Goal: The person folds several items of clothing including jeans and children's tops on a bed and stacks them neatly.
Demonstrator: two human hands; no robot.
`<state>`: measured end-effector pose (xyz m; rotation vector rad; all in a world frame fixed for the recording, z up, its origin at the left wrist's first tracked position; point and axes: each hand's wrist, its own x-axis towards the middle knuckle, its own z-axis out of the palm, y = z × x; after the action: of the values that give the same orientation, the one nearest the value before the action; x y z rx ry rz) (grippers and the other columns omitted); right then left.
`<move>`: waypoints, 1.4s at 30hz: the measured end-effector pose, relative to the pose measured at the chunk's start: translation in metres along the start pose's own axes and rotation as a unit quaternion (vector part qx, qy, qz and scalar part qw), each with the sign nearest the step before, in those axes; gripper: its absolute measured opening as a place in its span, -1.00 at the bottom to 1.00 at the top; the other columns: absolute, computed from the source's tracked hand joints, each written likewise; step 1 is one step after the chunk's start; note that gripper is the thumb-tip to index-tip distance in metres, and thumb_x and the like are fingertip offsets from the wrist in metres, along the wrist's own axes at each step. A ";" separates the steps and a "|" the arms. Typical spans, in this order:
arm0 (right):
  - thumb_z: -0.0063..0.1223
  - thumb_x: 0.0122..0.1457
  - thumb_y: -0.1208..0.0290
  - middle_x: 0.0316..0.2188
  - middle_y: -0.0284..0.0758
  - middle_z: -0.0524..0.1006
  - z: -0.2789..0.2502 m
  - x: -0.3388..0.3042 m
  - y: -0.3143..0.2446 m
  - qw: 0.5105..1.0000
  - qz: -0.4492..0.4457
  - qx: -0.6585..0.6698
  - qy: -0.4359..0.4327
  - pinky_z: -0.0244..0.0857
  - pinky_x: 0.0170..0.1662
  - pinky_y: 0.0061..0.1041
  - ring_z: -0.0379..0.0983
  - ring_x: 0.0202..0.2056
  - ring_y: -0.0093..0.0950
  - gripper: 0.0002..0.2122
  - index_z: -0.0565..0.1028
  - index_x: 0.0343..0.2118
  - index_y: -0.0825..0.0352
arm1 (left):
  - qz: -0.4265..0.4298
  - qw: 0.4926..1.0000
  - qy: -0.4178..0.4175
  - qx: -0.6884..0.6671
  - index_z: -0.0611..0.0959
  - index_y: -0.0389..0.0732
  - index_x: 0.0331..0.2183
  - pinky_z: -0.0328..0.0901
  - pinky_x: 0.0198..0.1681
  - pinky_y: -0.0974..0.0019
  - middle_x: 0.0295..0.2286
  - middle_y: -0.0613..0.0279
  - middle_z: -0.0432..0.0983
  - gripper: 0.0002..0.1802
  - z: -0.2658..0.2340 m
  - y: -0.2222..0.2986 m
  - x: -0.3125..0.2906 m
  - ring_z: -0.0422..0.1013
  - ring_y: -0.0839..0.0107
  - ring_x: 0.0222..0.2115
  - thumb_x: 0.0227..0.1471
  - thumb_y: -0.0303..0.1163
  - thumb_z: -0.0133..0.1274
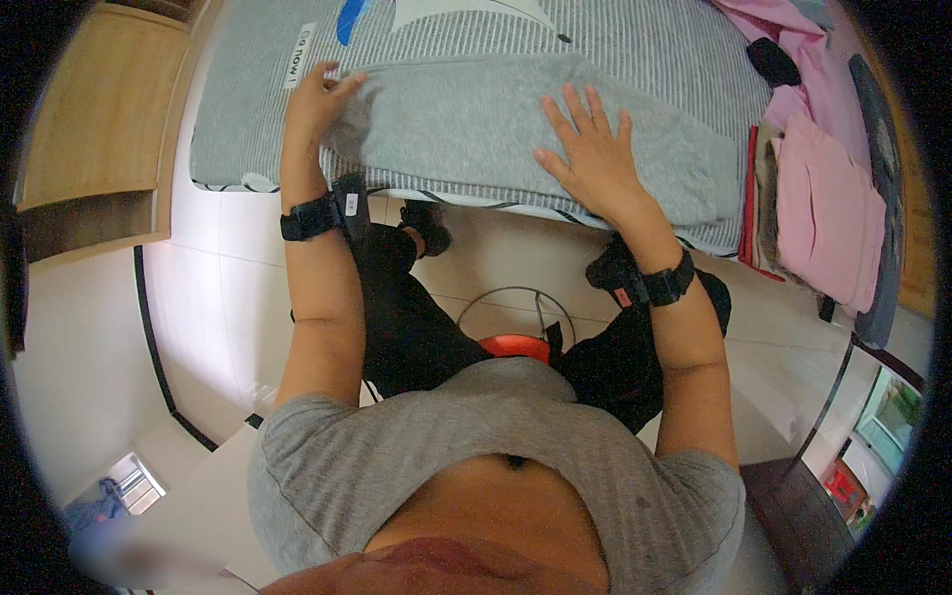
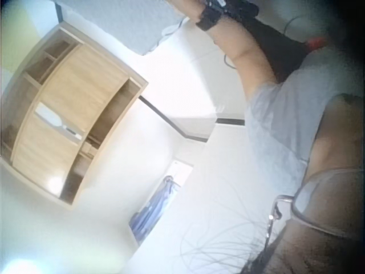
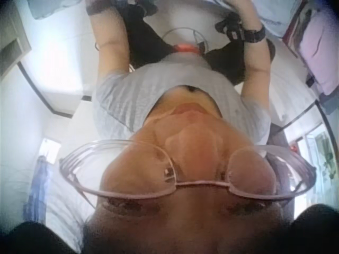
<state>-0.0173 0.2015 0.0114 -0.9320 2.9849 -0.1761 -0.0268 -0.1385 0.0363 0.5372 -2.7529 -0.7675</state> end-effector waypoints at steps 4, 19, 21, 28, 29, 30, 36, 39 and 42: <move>-0.28 0.08 0.03 0.16 -0.23 -0.10 -0.003 0.001 -0.002 1.000 0.007 -0.003 -0.010 -0.38 0.08 0.06 -0.28 0.18 -0.23 -0.46 0.02 0.12 0.11 | -0.027 0.996 -0.078 -0.023 0.40 -0.27 -0.15 0.31 -0.39 0.25 -0.33 -0.05 0.42 -0.33 -0.012 -0.010 -0.008 0.39 0.23 -0.41 -0.36 -0.22 0.23; -0.23 0.07 0.06 0.16 -0.23 -0.11 0.000 0.005 -0.003 0.999 0.030 -0.015 0.024 -0.38 0.06 0.11 -0.26 0.17 -0.23 -0.45 0.02 0.11 0.14 | 0.022 0.997 0.048 0.053 0.51 -0.38 -0.50 0.26 -0.41 0.20 -0.57 -0.06 0.45 -0.71 -0.006 -0.027 -0.002 0.41 0.10 -0.50 -0.25 -0.32 0.08; -0.24 0.07 0.06 0.16 -0.23 -0.11 0.001 0.005 -0.002 0.999 0.039 -0.024 0.023 -0.36 0.05 0.12 -0.25 0.17 -0.23 -0.45 0.02 0.11 0.14 | 0.007 0.996 0.076 0.044 0.50 -0.37 -0.47 0.25 -0.35 0.15 -0.51 -0.10 0.45 -0.71 -0.003 -0.032 -0.001 0.39 0.00 -0.42 -0.23 -0.33 0.06; -0.28 0.09 0.05 0.15 -0.22 -0.09 -0.003 0.008 -0.007 0.999 0.040 -0.024 0.012 -0.33 0.03 0.14 -0.24 0.17 -0.22 -0.46 0.04 0.11 0.15 | -0.020 0.997 0.042 0.067 0.51 -0.37 -0.43 0.25 -0.34 0.15 -0.47 -0.08 0.46 -0.68 -0.007 -0.040 -0.001 0.38 0.01 -0.40 -0.25 -0.32 0.06; -0.29 0.09 0.05 0.15 -0.22 -0.08 -0.002 0.008 -0.007 0.999 0.041 -0.028 0.009 -0.33 0.03 0.15 -0.24 0.17 -0.22 -0.47 0.04 0.11 0.15 | -0.023 0.997 0.045 0.059 0.51 -0.37 -0.43 0.25 -0.34 0.15 -0.47 -0.08 0.46 -0.68 -0.007 -0.040 0.001 0.38 0.01 -0.40 -0.25 -0.31 0.06; -0.29 0.09 0.05 0.15 -0.22 -0.07 -0.001 0.007 -0.006 0.999 0.042 -0.028 0.015 -0.33 0.03 0.15 -0.24 0.17 -0.22 -0.48 0.05 0.10 0.15 | -0.026 0.997 0.046 0.050 0.51 -0.37 -0.43 0.25 -0.34 0.16 -0.46 -0.08 0.46 -0.68 -0.008 -0.039 0.000 0.38 0.01 -0.40 -0.25 -0.31 0.07; -0.31 0.10 0.06 0.14 -0.20 -0.04 -0.003 0.004 -0.005 0.999 0.030 -0.037 0.015 -0.31 0.03 0.15 -0.21 0.16 -0.20 -0.50 0.08 0.09 0.15 | -0.023 0.996 0.059 0.056 0.51 -0.33 -0.41 0.25 -0.31 0.16 -0.46 -0.06 0.46 -0.67 -0.002 -0.056 0.005 0.38 0.03 -0.38 -0.25 -0.29 0.07; -0.31 0.10 0.05 0.13 -0.19 -0.04 -0.005 0.005 -0.008 0.999 0.030 -0.029 -0.011 -0.31 0.03 0.15 -0.21 0.16 -0.19 -0.49 0.08 0.09 0.15 | -0.034 0.995 0.046 0.088 0.51 -0.32 -0.43 0.25 -0.31 0.14 -0.45 -0.06 0.46 -0.66 -0.003 -0.056 0.002 0.38 0.03 -0.38 -0.26 -0.27 0.09; -0.30 0.09 0.04 0.13 -0.18 -0.04 -0.006 0.008 -0.010 0.999 0.037 -0.031 -0.006 -0.31 0.03 0.16 -0.22 0.16 -0.18 -0.48 0.07 0.09 0.14 | -0.014 0.981 0.139 0.132 0.51 -0.27 -0.46 0.25 -0.31 0.22 -0.41 0.03 0.44 -0.74 -0.011 -0.017 -0.015 0.37 0.15 -0.36 -0.27 -0.34 0.10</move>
<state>-0.0185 0.1895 0.0190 -0.8214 3.0233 -0.0776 -0.0054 -0.1508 0.0345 0.6802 -2.5995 -0.3017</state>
